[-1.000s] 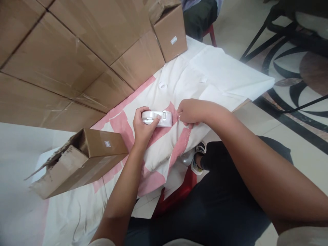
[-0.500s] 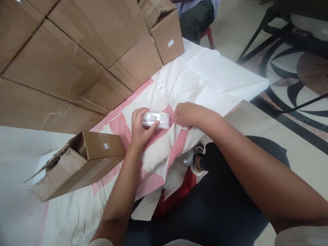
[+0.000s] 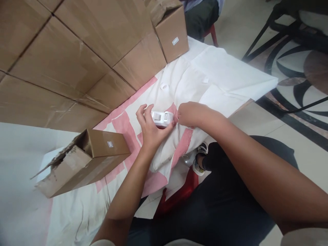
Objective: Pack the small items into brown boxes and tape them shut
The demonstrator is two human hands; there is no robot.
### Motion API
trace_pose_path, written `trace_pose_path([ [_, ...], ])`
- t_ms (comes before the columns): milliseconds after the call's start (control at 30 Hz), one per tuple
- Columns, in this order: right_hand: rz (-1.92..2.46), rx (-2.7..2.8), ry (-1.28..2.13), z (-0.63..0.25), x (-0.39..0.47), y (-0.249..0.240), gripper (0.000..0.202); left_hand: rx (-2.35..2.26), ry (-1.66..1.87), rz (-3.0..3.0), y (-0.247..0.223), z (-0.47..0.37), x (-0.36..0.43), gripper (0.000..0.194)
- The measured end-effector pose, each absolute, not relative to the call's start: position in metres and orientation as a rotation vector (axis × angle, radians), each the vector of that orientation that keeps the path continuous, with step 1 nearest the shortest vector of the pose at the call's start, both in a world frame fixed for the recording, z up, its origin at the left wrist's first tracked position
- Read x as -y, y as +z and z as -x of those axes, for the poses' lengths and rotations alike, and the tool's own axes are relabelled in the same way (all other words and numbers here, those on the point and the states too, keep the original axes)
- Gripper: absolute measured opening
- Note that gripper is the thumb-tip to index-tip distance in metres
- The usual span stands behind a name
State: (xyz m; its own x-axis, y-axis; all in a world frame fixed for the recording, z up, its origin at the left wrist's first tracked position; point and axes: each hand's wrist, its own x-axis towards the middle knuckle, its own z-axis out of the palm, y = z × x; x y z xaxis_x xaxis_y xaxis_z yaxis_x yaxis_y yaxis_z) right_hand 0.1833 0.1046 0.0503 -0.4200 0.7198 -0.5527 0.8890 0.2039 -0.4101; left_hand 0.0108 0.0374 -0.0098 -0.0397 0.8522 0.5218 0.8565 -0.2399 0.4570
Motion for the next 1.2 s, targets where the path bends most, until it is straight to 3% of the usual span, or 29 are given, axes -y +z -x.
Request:
trace_pose_path([
  [467,-1.651,-2.511,-1.096,-0.166,-0.09,0.038,0.036,1.766,-1.255,2.234,-0.015,0.053,-0.063,0.079],
  [633,-1.646,-2.41,-1.359,-0.162,-0.085,0.043,0.038,1.818,-1.17,2.229,-0.018,0.061,-0.065,0.088],
  [867,-1.619,-2.258,-1.699,-0.155,-0.085,0.037,0.033,1.74,-1.122,2.241,-0.02,0.065,-0.065,0.065],
  [1200,-1.62,-2.216,-1.546,-0.157,-0.087,0.036,0.029,1.687,-1.066,2.31,-0.016,0.051,-0.058,0.091],
])
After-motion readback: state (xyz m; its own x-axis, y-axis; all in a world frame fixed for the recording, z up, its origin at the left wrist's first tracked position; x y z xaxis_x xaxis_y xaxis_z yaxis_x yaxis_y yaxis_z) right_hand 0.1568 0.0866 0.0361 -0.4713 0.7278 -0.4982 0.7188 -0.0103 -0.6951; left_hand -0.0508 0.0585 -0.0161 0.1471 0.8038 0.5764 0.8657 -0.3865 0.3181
